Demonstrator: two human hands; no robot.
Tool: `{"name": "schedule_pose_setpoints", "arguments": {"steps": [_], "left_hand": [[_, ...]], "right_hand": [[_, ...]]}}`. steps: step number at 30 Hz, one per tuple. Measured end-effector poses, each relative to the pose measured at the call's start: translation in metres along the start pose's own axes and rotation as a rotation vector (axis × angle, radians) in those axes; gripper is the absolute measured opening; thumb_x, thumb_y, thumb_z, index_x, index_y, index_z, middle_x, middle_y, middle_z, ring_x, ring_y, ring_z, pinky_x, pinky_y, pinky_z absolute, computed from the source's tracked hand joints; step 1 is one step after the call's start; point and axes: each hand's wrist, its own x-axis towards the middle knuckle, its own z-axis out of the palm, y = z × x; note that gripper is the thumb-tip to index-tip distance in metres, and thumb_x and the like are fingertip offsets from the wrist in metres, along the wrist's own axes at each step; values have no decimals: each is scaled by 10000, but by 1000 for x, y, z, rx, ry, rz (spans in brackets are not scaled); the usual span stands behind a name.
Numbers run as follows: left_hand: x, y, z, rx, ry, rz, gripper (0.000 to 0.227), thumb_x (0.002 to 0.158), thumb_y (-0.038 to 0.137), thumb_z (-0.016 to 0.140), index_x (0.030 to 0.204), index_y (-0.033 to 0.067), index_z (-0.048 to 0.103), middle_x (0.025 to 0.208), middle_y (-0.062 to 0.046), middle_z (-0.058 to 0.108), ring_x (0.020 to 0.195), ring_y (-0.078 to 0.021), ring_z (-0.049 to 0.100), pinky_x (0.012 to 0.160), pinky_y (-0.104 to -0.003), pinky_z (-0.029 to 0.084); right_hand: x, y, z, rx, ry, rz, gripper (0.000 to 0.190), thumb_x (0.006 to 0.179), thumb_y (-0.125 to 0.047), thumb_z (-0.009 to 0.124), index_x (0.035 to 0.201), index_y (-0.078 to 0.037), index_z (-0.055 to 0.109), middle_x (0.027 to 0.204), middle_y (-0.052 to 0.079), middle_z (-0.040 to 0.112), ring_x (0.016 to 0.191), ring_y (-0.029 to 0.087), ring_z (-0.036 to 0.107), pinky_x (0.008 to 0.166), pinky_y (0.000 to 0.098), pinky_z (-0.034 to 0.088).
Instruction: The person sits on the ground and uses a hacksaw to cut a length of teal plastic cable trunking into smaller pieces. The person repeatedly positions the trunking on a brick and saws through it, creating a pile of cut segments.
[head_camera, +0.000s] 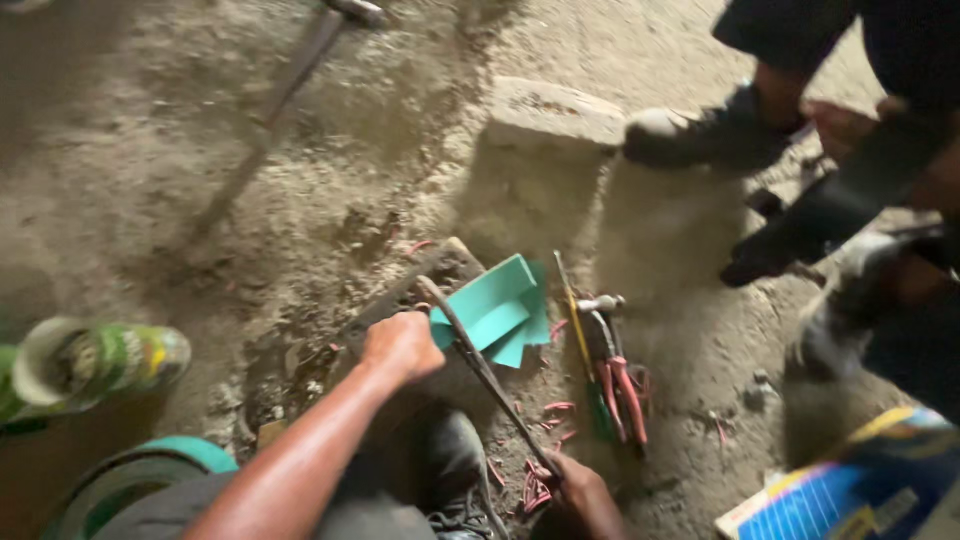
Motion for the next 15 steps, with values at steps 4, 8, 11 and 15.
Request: {"name": "schedule_pose_setpoints", "arguments": {"steps": [4,8,11,15], "left_hand": [[2,-11,15,13,-13,28,360,704,168,680,1041,50,730,1056,-221,734,1018,-407,716,901,-501,579],[10,-13,24,20,-56,-11,332,729,187,667,1010,48,775,1097,-216,745,1054,-389,724,931,-470,586],[4,-11,15,30,-52,7,370,735,225,679,1043,47,780,1136,-221,738,1081,-379,723,953,-462,578],[-5,-6,2,-17,-57,30,424,727,244,695,1127,104,701,1125,-211,731,1074,-391,705,922,-487,571]], "right_hand": [[-18,-12,-13,-165,-17,48,519,855,-91,767,1354,-125,628,1034,110,776,929,151,742,814,297,575],[-9,-29,-3,-237,31,-9,562,881,-85,690,1426,-124,559,1080,130,754,912,190,716,827,306,572],[0,-52,11,-278,134,4,513,895,-180,736,1389,-171,599,1095,142,761,995,185,772,835,310,583],[-12,-83,-11,-292,56,34,482,904,-216,737,1368,-183,611,1111,134,766,978,201,775,834,325,588]]}}
